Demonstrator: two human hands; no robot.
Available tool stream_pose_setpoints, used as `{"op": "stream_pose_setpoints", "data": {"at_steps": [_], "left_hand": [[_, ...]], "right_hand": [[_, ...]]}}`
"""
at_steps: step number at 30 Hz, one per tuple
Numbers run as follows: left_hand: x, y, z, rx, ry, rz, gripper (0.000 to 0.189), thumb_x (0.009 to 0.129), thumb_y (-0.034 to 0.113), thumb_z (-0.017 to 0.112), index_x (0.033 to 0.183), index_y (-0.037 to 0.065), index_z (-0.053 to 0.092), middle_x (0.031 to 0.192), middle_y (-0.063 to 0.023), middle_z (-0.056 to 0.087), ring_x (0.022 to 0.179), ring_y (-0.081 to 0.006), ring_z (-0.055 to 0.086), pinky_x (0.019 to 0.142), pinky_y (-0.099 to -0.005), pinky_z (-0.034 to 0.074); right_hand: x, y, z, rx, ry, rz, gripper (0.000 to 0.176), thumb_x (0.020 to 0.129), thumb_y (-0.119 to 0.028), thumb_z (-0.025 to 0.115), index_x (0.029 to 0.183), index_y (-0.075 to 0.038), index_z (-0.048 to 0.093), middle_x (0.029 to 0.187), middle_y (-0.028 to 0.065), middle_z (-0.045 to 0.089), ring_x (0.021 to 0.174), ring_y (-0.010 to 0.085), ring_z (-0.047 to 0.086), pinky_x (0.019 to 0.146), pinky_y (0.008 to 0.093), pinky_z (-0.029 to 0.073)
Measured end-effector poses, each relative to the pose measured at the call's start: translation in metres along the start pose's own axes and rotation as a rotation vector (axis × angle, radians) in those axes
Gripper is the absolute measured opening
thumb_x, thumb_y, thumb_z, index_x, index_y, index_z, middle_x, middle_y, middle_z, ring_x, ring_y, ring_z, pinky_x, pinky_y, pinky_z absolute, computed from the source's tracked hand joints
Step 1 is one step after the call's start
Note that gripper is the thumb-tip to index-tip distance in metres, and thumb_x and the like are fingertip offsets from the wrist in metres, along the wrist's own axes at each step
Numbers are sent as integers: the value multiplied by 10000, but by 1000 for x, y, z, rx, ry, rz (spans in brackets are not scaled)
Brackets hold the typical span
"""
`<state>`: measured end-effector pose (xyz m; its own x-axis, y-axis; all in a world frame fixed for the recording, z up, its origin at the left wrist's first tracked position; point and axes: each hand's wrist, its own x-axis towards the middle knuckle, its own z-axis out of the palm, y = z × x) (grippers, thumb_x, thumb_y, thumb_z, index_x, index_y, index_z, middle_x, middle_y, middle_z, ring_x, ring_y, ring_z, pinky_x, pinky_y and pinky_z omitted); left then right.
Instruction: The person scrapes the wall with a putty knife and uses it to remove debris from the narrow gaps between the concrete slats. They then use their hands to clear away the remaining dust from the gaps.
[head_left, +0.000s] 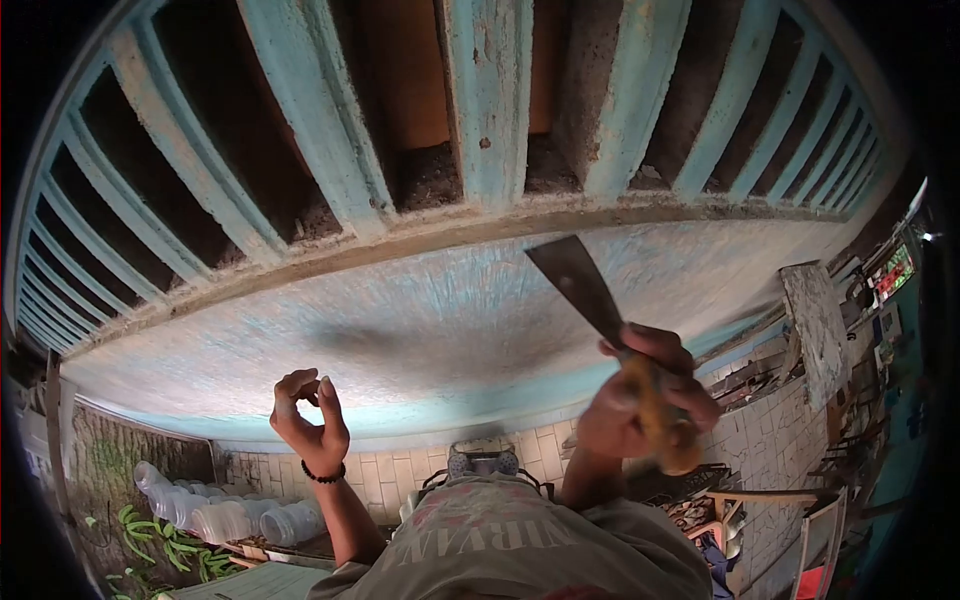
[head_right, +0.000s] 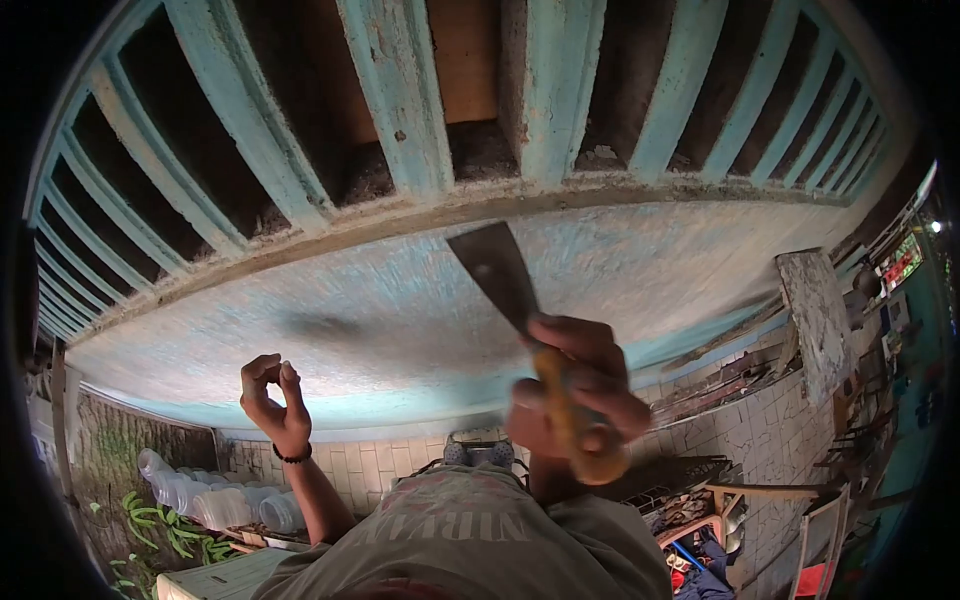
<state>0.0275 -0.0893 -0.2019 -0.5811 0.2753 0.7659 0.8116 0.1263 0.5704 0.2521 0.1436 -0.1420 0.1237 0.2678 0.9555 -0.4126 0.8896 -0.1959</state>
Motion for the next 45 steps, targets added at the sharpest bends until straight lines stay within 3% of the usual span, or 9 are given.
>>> {"op": "stream_pose_setpoints", "data": {"at_steps": [4, 7, 11, 14, 19, 23, 30, 38, 45], "left_hand": [[-4, 1, -5, -20, 12, -3, 158, 953, 111, 701, 1033, -19, 658, 819, -96, 668, 602, -133, 545, 588, -290, 426], [-8, 0, -9, -25, 14, -16, 154, 953, 106, 699, 1030, -21, 661, 798, -93, 661, 601, -129, 544, 587, -288, 425], [-10, -3, -14, -27, 23, -22, 140, 950, 91, 693, 1028, -22, 664, 792, -90, 658, 601, -124, 541, 582, -285, 417], [-9, 0, -15, -20, 38, -4, 129, 950, 83, 687, 1025, -19, 666, 787, -88, 656, 598, -122, 534, 578, -284, 409], [-10, 2, -20, -40, 58, -6, 120, 953, 93, 684, 1006, -13, 669, 774, -88, 649, 593, -122, 517, 573, -285, 404], [-11, 3, -19, -28, 48, -27, 116, 949, 103, 687, 988, -5, 675, 768, -87, 646, 593, -131, 520, 563, -289, 408], [-9, 8, -13, -55, 17, 12, 112, 938, 108, 693, 982, 6, 683, 764, -90, 652, 603, -153, 548, 550, -286, 414], [-12, 8, -21, -30, 28, 3, 90, 936, 96, 683, 962, 10, 685, 750, -87, 648, 599, -159, 546, 544, -292, 405], [-12, 10, -22, -25, 26, -16, 79, 936, 91, 680, 941, 12, 683, 743, -84, 656, 611, -178, 551, 549, -306, 408]], "right_hand": [[13, -2, 29, -42, -106, -17, 414, 983, -138, 719, 1268, -73, 426, 1135, 307, 666, 956, 296, 702, 699, 329, 618], [16, 8, 43, -18, -64, 5, 565, 840, 7, 843, 1286, -62, 503, 1140, 278, 675, 987, 328, 710, 720, 347, 592], [19, 7, 54, -46, -103, 18, 474, 830, 34, 829, 1220, -44, 570, 1156, 227, 695, 995, 300, 715, 759, 333, 594], [35, 6, 51, -193, -203, -18, 407, 941, 33, 714, 1252, -31, 458, 1149, 253, 662, 954, 241, 696, 779, 289, 601], [34, -5, 42, -145, -37, -59, 321, 1006, -36, 649, 1236, 3, 429, 1130, 301, 649, 928, 252, 725, 774, 269, 625], [22, -6, 40, -47, 72, 70, 375, 946, -43, 746, 1216, -33, 486, 1107, 263, 671, 958, 259, 698, 777, 303, 592], [23, 14, 47, -144, -114, -5, 417, 906, -32, 785, 1224, -30, 515, 1134, 236, 680, 956, 267, 694, 800, 334, 581], [40, 0, 47, -106, 40, -108, 341, 1015, -88, 659, 1247, -29, 416, 1187, 283, 634, 935, 237, 714, 762, 277, 626], [30, 8, 48, -151, -55, -37, 347, 922, -51, 769, 1184, -8, 544, 1090, 209, 665, 984, 277, 706, 753, 307, 589]]}}
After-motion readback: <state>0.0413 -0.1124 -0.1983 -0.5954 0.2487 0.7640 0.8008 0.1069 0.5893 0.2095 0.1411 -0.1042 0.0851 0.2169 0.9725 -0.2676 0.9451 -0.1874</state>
